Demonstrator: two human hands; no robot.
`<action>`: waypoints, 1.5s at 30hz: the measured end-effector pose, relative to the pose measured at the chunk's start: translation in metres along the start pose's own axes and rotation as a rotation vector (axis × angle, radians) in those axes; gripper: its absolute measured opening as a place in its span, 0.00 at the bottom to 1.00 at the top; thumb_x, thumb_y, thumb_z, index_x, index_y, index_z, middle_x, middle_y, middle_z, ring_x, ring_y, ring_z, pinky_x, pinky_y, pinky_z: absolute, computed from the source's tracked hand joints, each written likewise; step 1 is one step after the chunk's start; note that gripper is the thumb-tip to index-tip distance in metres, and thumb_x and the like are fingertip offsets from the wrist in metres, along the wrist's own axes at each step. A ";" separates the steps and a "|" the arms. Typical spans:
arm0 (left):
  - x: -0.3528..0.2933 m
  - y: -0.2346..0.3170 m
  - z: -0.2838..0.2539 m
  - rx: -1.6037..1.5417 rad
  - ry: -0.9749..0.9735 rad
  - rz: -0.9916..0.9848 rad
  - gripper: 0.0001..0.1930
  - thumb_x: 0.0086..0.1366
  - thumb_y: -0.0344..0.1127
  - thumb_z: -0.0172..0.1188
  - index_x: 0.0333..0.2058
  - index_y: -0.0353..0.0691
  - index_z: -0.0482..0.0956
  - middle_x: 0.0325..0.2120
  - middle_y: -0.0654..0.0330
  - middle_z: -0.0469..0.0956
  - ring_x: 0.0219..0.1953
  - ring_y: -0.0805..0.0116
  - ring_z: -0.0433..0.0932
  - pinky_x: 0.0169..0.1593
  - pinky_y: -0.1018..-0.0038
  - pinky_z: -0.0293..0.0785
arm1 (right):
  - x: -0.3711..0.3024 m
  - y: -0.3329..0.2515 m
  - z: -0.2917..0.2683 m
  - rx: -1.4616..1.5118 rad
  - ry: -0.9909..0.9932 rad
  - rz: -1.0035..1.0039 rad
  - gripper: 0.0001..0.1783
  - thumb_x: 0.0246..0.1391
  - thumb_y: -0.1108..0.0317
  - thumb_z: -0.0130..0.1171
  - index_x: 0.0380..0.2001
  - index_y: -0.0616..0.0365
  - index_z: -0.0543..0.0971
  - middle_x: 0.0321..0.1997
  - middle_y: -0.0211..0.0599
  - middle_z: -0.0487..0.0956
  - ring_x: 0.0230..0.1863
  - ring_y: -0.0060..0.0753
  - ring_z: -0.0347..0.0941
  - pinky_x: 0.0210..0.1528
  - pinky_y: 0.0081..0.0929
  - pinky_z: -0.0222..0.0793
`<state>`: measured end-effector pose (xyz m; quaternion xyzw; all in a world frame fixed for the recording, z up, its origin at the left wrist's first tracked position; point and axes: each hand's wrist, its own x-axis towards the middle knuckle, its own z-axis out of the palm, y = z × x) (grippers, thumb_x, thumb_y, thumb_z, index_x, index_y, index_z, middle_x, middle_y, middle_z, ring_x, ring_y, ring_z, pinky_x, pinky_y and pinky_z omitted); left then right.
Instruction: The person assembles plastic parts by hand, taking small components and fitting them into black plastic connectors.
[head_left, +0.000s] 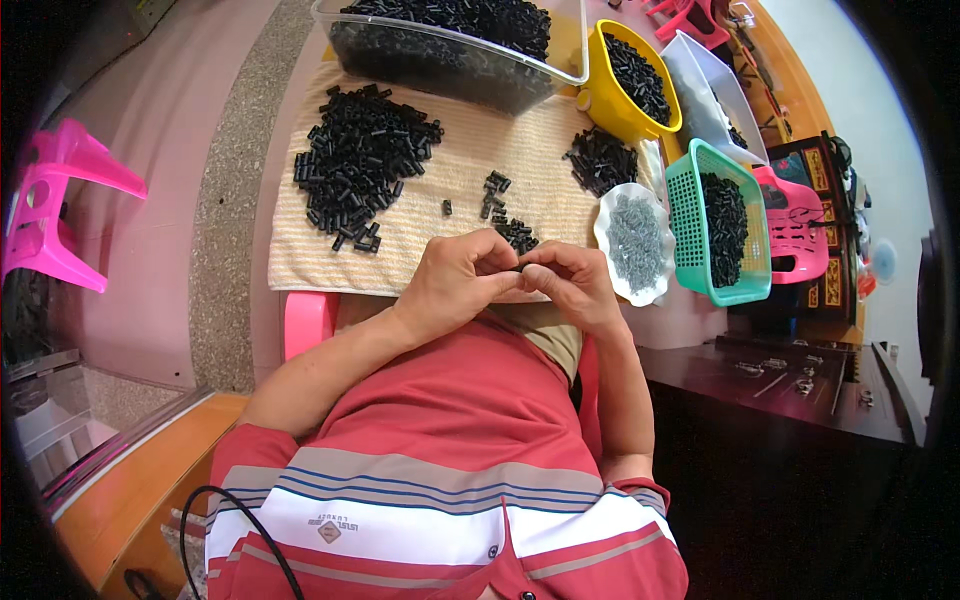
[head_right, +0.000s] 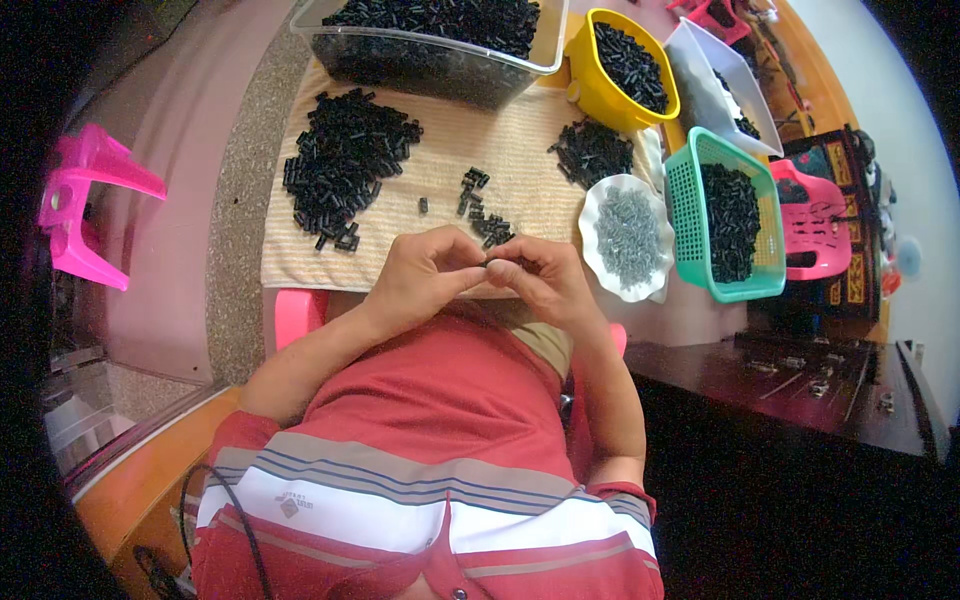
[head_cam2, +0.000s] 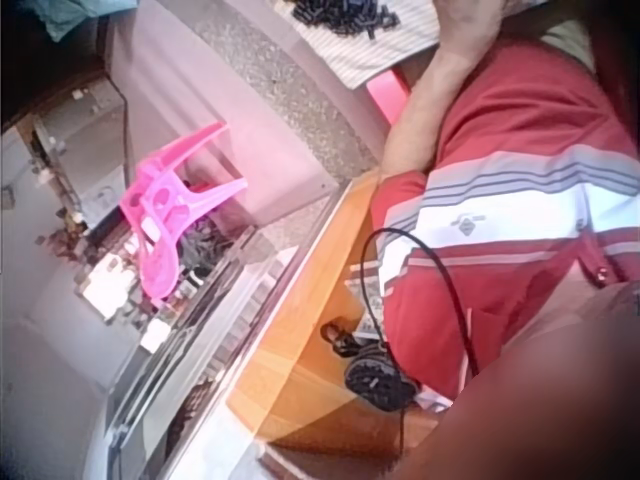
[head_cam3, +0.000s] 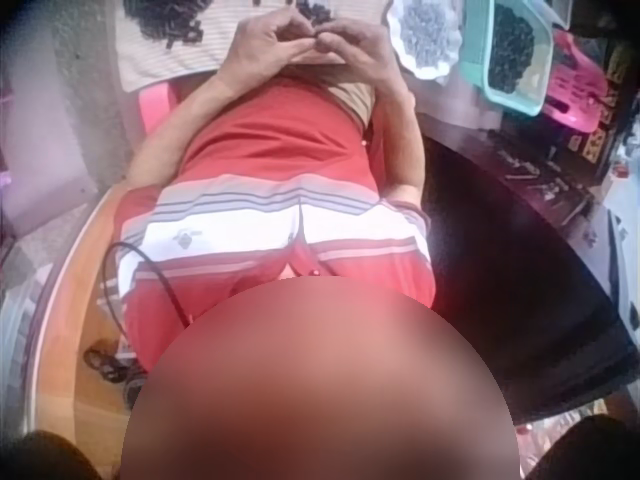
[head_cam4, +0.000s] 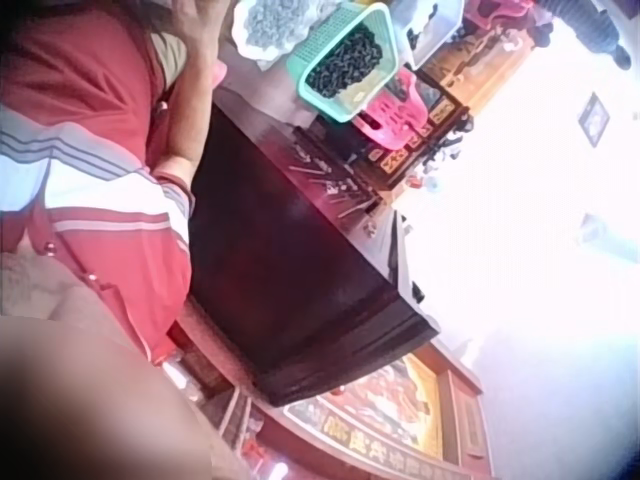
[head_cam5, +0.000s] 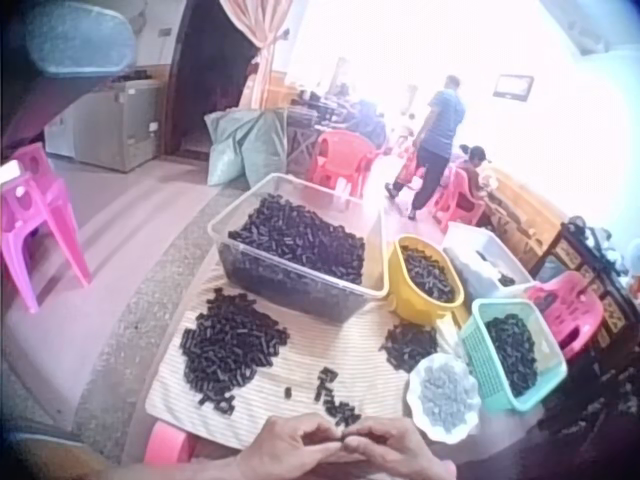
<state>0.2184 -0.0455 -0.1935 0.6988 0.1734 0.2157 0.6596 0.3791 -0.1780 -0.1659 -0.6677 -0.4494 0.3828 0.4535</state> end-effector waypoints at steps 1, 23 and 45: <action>0.000 0.000 0.000 0.000 0.001 0.001 0.08 0.56 0.28 0.67 0.33 0.32 0.80 0.26 0.53 0.84 0.30 0.69 0.84 0.35 0.74 0.78 | 0.000 0.000 -0.001 -0.001 0.000 -0.001 0.06 0.57 0.77 0.61 0.37 0.68 0.81 0.32 0.32 0.80 0.33 0.18 0.75 0.37 0.17 0.71; 0.003 -0.013 0.000 -0.511 -0.155 -0.182 0.07 0.60 0.23 0.64 0.36 0.32 0.76 0.31 0.60 0.81 0.33 0.75 0.81 0.37 0.80 0.80 | -0.002 -0.009 0.005 -0.455 0.096 -0.474 0.09 0.54 0.77 0.63 0.39 0.63 0.81 0.36 0.43 0.81 0.34 0.38 0.79 0.35 0.26 0.73; 0.002 -0.009 -0.004 -0.650 -0.175 -0.332 0.10 0.59 0.23 0.66 0.37 0.37 0.76 0.31 0.62 0.81 0.33 0.77 0.79 0.37 0.82 0.77 | -0.007 0.004 0.024 -0.783 0.273 -0.675 0.24 0.40 0.72 0.72 0.43 0.61 0.77 0.40 0.45 0.79 0.35 0.43 0.79 0.34 0.33 0.78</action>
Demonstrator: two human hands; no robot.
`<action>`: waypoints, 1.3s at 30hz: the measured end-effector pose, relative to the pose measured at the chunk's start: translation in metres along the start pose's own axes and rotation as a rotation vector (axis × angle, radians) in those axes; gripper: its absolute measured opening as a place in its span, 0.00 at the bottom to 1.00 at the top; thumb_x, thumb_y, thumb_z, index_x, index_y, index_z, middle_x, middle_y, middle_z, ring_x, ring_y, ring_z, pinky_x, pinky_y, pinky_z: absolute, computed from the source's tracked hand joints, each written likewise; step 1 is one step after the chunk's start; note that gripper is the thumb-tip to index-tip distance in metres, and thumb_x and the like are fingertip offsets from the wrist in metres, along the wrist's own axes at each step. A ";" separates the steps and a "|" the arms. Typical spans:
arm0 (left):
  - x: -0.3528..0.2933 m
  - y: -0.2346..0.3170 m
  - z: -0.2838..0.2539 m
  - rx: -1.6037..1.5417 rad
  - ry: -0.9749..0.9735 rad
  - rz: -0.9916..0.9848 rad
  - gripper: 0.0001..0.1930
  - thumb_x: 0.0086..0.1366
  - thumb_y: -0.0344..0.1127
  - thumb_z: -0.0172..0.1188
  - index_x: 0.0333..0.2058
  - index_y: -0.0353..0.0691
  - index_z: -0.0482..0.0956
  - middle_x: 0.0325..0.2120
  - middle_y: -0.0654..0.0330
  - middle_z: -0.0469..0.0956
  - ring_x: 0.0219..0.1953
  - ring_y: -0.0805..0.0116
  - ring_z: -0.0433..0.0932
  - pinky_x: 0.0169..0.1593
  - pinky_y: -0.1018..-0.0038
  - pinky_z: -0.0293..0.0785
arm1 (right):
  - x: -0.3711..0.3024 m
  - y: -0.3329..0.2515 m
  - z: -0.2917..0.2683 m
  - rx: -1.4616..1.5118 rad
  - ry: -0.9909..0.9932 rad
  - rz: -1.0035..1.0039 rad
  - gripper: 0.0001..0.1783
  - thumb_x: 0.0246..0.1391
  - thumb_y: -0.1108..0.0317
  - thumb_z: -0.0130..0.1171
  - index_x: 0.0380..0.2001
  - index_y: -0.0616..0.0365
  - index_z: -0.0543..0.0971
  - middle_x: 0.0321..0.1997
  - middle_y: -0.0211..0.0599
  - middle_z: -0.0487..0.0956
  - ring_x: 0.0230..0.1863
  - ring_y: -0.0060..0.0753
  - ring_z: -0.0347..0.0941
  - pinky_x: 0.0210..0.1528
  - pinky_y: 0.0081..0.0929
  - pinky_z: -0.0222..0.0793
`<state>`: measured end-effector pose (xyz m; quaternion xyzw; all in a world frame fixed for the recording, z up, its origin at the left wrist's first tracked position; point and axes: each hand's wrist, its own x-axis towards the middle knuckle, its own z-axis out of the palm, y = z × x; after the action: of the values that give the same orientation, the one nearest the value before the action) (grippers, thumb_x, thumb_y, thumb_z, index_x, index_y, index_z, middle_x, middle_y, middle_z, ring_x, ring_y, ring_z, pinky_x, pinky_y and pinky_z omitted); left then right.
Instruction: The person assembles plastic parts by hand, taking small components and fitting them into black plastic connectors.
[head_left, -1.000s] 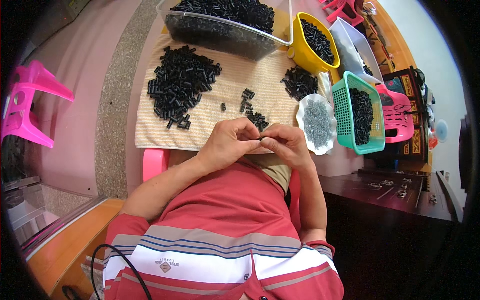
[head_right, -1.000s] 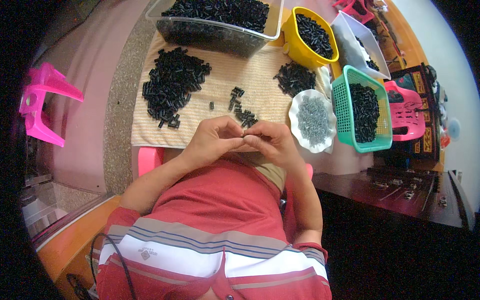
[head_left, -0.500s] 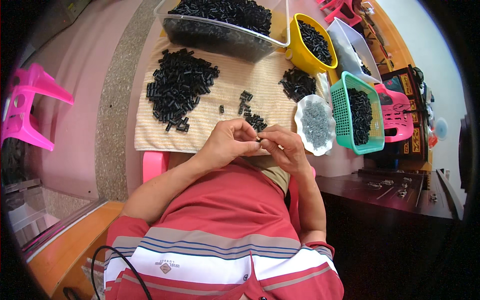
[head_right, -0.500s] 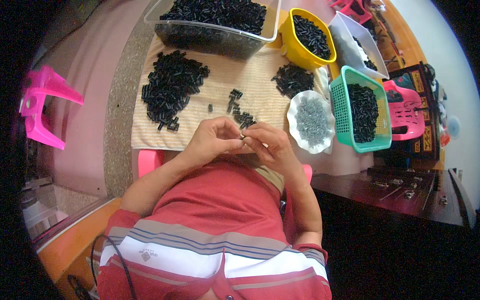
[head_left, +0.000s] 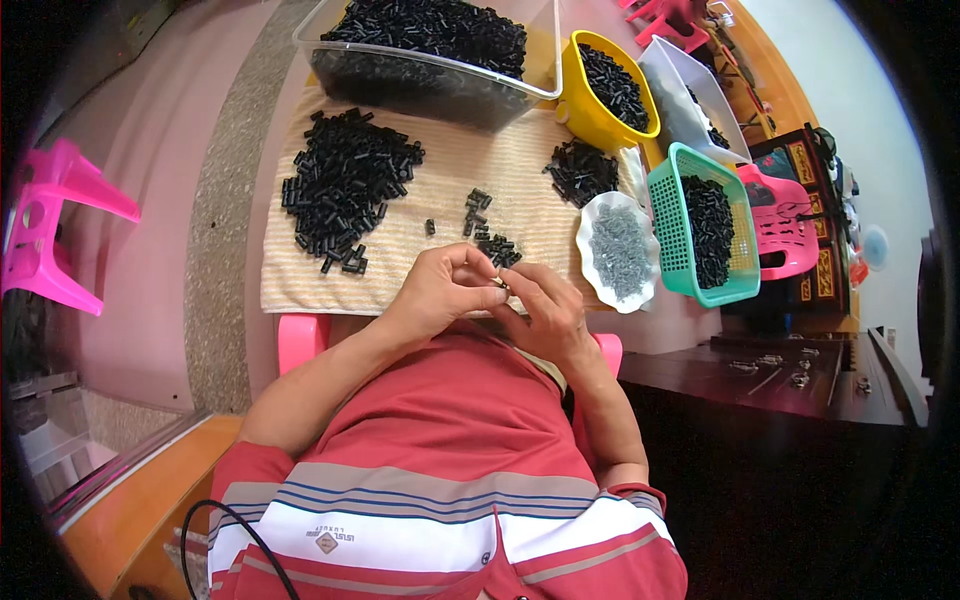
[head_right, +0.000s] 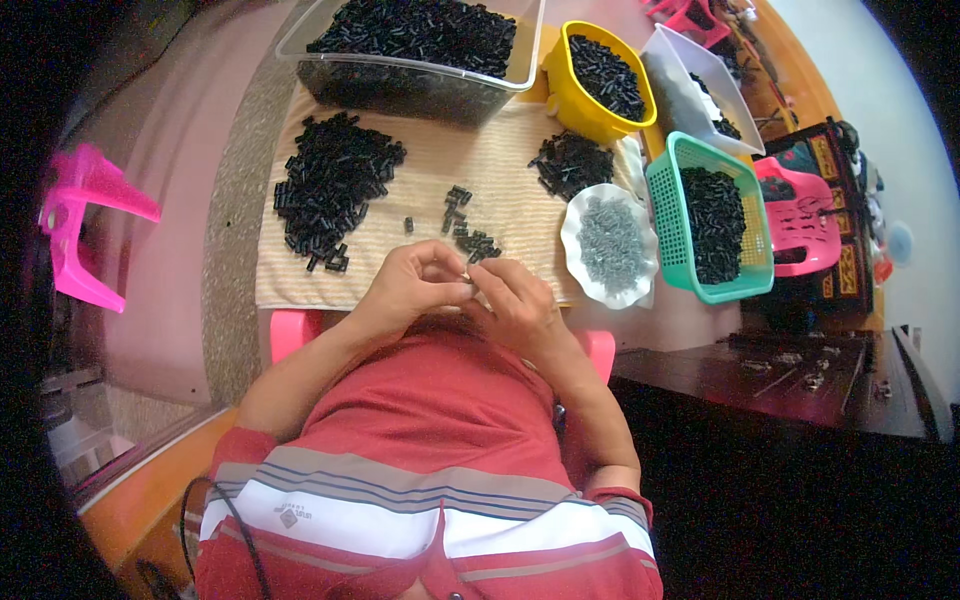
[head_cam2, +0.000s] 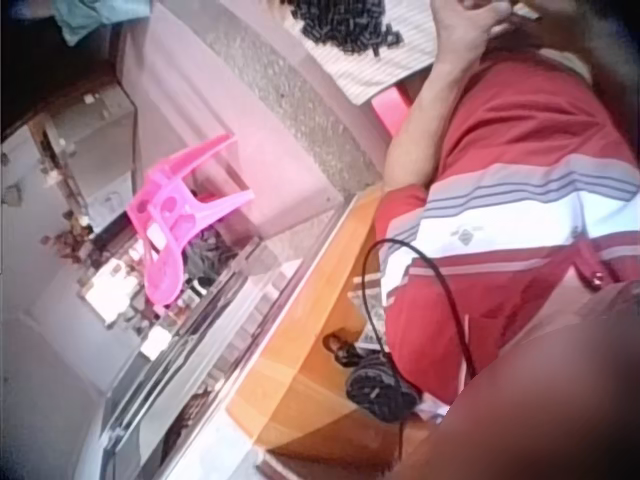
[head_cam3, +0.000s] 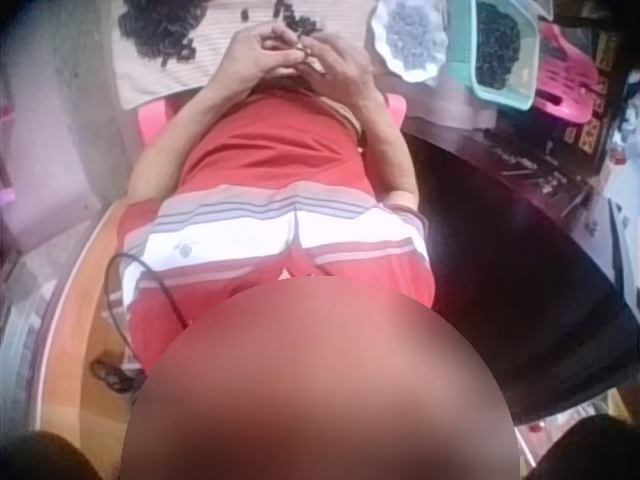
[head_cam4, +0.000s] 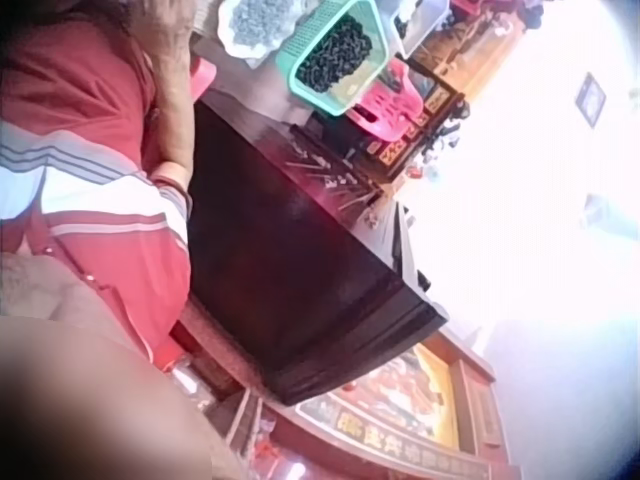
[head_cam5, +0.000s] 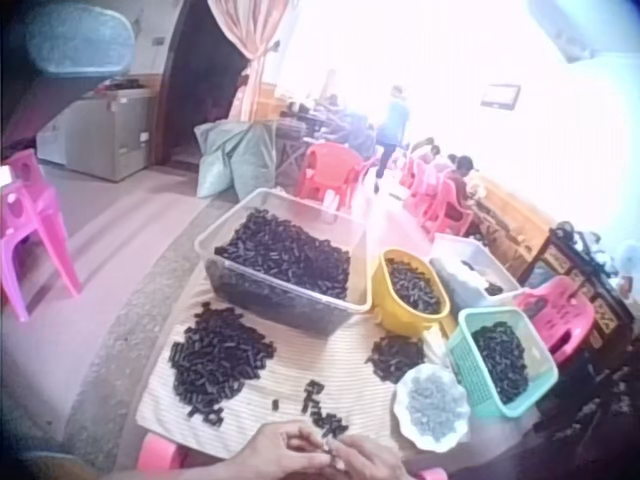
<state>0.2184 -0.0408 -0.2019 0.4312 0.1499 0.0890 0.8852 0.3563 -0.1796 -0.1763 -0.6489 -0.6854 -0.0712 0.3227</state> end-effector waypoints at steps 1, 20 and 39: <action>0.000 0.001 0.000 0.000 -0.001 0.000 0.10 0.59 0.23 0.66 0.37 0.37 0.76 0.31 0.62 0.81 0.33 0.77 0.79 0.37 0.82 0.77 | 0.000 0.000 0.001 -0.007 0.018 -0.017 0.23 0.41 0.73 0.71 0.43 0.61 0.77 0.39 0.44 0.79 0.34 0.43 0.79 0.33 0.33 0.78; 0.002 0.002 0.004 0.019 0.070 0.061 0.08 0.63 0.29 0.65 0.39 0.39 0.75 0.34 0.65 0.80 0.31 0.80 0.78 0.36 0.82 0.78 | 0.022 0.033 -0.020 0.066 0.084 0.203 0.22 0.44 0.77 0.71 0.45 0.61 0.77 0.38 0.42 0.79 0.26 0.30 0.77 0.30 0.26 0.74; -0.001 0.012 0.005 0.100 0.164 0.020 0.06 0.63 0.29 0.64 0.37 0.36 0.77 0.36 0.60 0.82 0.34 0.78 0.77 0.38 0.81 0.75 | 0.116 0.171 -0.082 -0.283 0.067 0.469 0.13 0.56 0.62 0.62 0.40 0.58 0.84 0.34 0.46 0.83 0.38 0.46 0.81 0.43 0.37 0.75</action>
<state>0.2184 -0.0374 -0.1894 0.4678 0.2217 0.1253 0.8463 0.5512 -0.0985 -0.1048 -0.8257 -0.4886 -0.1112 0.2592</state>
